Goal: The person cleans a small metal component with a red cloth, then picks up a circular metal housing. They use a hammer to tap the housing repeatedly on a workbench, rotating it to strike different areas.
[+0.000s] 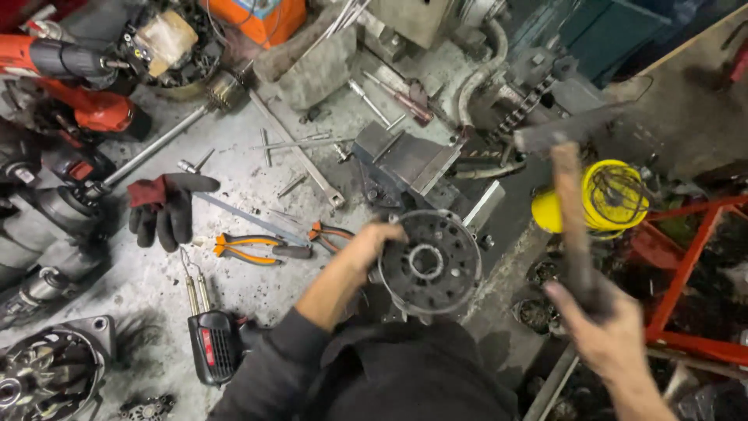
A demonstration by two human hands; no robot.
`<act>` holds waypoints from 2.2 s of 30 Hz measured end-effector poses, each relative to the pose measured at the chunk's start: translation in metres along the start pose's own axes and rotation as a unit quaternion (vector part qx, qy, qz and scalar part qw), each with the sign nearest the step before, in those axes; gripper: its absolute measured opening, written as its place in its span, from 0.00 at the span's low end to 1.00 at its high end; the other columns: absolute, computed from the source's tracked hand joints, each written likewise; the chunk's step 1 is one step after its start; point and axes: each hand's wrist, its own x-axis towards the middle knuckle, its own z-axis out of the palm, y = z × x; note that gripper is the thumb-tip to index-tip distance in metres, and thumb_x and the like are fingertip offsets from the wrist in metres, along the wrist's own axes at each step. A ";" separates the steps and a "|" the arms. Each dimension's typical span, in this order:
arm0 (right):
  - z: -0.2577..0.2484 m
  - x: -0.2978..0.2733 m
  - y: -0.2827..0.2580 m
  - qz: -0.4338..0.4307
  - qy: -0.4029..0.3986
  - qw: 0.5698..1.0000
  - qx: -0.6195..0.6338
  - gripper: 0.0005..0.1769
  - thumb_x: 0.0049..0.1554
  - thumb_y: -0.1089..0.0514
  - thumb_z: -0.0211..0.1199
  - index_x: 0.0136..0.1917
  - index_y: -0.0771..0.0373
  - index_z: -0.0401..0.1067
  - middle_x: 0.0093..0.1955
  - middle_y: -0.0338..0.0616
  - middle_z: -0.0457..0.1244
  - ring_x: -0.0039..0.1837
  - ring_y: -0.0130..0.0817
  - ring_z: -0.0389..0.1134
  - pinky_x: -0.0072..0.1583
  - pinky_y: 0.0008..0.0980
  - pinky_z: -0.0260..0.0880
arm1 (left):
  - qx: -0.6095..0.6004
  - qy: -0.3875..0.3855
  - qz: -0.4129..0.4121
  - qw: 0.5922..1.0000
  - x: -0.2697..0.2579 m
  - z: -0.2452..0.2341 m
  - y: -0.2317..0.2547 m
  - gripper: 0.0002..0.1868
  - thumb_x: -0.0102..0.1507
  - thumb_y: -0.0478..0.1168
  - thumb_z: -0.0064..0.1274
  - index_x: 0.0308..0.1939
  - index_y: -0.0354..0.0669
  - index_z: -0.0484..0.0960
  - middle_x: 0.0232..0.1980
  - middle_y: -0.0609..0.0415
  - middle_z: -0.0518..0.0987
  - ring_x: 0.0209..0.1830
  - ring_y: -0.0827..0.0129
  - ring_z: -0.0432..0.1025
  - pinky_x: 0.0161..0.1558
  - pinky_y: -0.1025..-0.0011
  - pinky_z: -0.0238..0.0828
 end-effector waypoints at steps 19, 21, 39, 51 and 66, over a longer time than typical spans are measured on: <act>0.113 0.083 -0.058 -0.098 -0.036 0.994 0.025 0.27 0.41 0.48 0.82 0.40 0.65 0.70 0.35 0.39 0.67 0.35 0.26 0.65 0.39 0.28 0.68 | -0.019 0.019 -0.099 0.995 -0.006 0.019 0.074 0.34 0.58 0.64 0.54 0.55 0.40 0.79 0.53 0.41 0.81 0.48 0.52 0.76 0.52 0.52 0.75; 0.119 0.080 -0.055 -0.125 0.011 0.988 0.087 0.27 0.42 0.49 0.83 0.41 0.64 0.69 0.35 0.38 0.64 0.35 0.25 0.61 0.38 0.28 0.65 | -0.128 -0.010 -0.021 0.991 -0.005 -0.002 0.050 0.38 0.57 0.62 0.57 0.60 0.35 0.78 0.54 0.41 0.84 0.53 0.52 0.78 0.56 0.54 0.77; 0.087 0.033 -0.041 -0.115 0.042 0.991 0.048 0.17 0.61 0.53 0.67 0.56 0.68 0.74 0.41 0.45 0.67 0.38 0.30 0.63 0.40 0.30 0.63 | -0.028 0.106 0.267 0.957 -0.025 0.036 -0.021 0.40 0.57 0.26 0.46 0.75 0.37 0.60 0.55 0.49 0.75 0.47 0.67 0.69 0.49 0.70 0.70; 0.025 -0.014 0.084 -0.006 -0.047 0.999 0.002 0.16 0.66 0.52 0.60 0.55 0.69 0.65 0.34 0.48 0.62 0.36 0.37 0.61 0.39 0.36 0.62 | 0.060 0.078 0.262 0.960 -0.024 0.031 -0.016 0.46 0.53 0.29 0.45 0.78 0.32 0.54 0.66 0.46 0.71 0.62 0.65 0.67 0.62 0.74 0.63; -0.007 -0.026 0.046 -0.010 -0.082 0.975 -0.207 0.24 0.60 0.45 0.58 0.64 0.59 0.71 0.45 0.60 0.70 0.49 0.58 0.72 0.49 0.49 0.72 | 0.149 0.136 0.247 0.948 0.009 -0.011 -0.037 0.43 0.57 0.32 0.46 0.78 0.31 0.55 0.57 0.49 0.74 0.48 0.66 0.66 0.53 0.73 0.65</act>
